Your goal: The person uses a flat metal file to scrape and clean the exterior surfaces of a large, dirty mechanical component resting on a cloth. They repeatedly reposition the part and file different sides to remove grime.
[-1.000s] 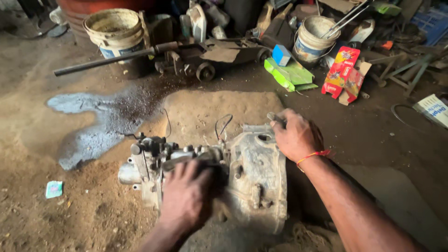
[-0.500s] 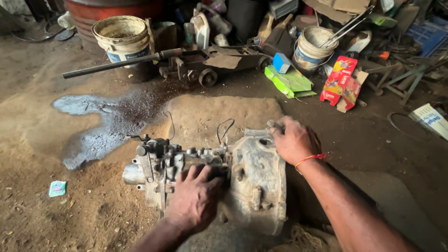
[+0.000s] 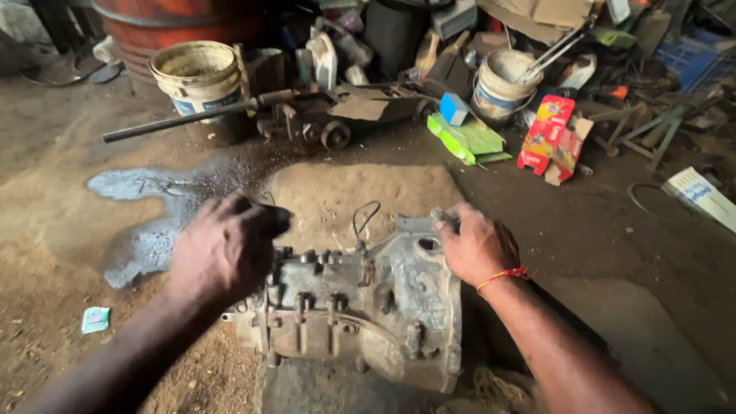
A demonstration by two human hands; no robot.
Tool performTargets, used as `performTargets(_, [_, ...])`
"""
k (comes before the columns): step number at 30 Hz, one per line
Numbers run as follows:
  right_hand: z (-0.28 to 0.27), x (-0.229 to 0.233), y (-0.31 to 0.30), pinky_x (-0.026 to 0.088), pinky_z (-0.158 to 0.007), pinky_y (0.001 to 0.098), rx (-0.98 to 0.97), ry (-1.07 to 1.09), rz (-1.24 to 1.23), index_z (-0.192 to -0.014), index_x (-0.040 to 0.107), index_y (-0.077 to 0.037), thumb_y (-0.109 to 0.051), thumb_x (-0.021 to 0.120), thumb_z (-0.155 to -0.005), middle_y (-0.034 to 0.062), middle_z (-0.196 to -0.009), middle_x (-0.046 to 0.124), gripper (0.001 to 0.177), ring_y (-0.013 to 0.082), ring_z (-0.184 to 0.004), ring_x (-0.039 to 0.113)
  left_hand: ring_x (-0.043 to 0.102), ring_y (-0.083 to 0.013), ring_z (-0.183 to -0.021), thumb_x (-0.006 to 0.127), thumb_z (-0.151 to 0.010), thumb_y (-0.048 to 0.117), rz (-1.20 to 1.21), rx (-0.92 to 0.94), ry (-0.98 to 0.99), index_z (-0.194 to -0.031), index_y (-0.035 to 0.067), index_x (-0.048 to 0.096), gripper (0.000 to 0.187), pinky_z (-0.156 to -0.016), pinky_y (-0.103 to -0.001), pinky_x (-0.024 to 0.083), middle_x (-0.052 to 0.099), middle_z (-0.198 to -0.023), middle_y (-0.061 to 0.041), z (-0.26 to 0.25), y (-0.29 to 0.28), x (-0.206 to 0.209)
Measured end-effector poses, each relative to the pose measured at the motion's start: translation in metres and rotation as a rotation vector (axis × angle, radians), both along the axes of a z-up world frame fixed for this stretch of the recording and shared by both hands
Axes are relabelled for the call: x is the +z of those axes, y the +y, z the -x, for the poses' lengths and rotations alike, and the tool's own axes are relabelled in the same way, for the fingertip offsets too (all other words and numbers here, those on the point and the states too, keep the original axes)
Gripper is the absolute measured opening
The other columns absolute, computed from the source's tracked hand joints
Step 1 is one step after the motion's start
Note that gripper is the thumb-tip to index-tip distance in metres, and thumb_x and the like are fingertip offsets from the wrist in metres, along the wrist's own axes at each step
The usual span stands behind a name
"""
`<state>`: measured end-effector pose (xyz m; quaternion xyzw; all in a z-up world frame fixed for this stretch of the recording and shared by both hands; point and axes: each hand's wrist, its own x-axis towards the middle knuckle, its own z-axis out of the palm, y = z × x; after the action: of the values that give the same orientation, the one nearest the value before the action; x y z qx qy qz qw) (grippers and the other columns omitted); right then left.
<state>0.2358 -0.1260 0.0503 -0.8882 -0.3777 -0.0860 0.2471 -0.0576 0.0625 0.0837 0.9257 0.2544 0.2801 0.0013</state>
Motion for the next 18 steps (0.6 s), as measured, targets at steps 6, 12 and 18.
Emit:
performTargets(6, [-0.015, -0.002, 0.01, 0.053, -0.086, 0.0551, 0.014, -0.054, 0.034, -0.107, 0.069, -0.011, -0.036, 0.068, -0.088, 0.02, -0.108, 0.073, 0.031, 0.0439, -0.102, 0.068, 0.063, -0.0336, -0.115, 0.038, -0.108, 0.022, 0.163, -0.188, 0.116, -0.11, 0.02, 0.072, 0.034, -0.094, -0.047, 0.053, 0.063, -0.13, -0.016, -0.049, -0.083, -0.115])
performTargets(12, [-0.014, -0.006, 0.005, 0.052, -0.084, 0.0557, -0.006, -0.057, 0.066, -0.113, 0.067, -0.009, -0.04, 0.069, -0.091, 0.0235, -0.109, 0.071, 0.039, 0.0462, -0.102, 0.066, 0.069, -0.0321, -0.102, 0.05, -0.09, 0.036, 0.232, -0.23, 0.358, -0.116, 0.016, 0.073, 0.039, -0.08, -0.044, 0.059, 0.069, -0.116, -0.012, -0.022, -0.047, -0.073])
performTargets(18, [-0.001, 0.014, 0.006, 0.053, -0.084, 0.0524, -0.001, -0.015, 0.072, -0.115, 0.07, -0.015, -0.039, 0.069, -0.089, 0.0178, -0.11, 0.073, 0.036, 0.0421, -0.103, 0.068, 0.071, -0.0302, -0.102, 0.055, -0.087, 0.053, 0.703, 0.032, -0.04, -0.122, 0.02, 0.072, 0.051, -0.088, -0.044, 0.057, 0.073, -0.112, -0.01, -0.042, -0.042, -0.049])
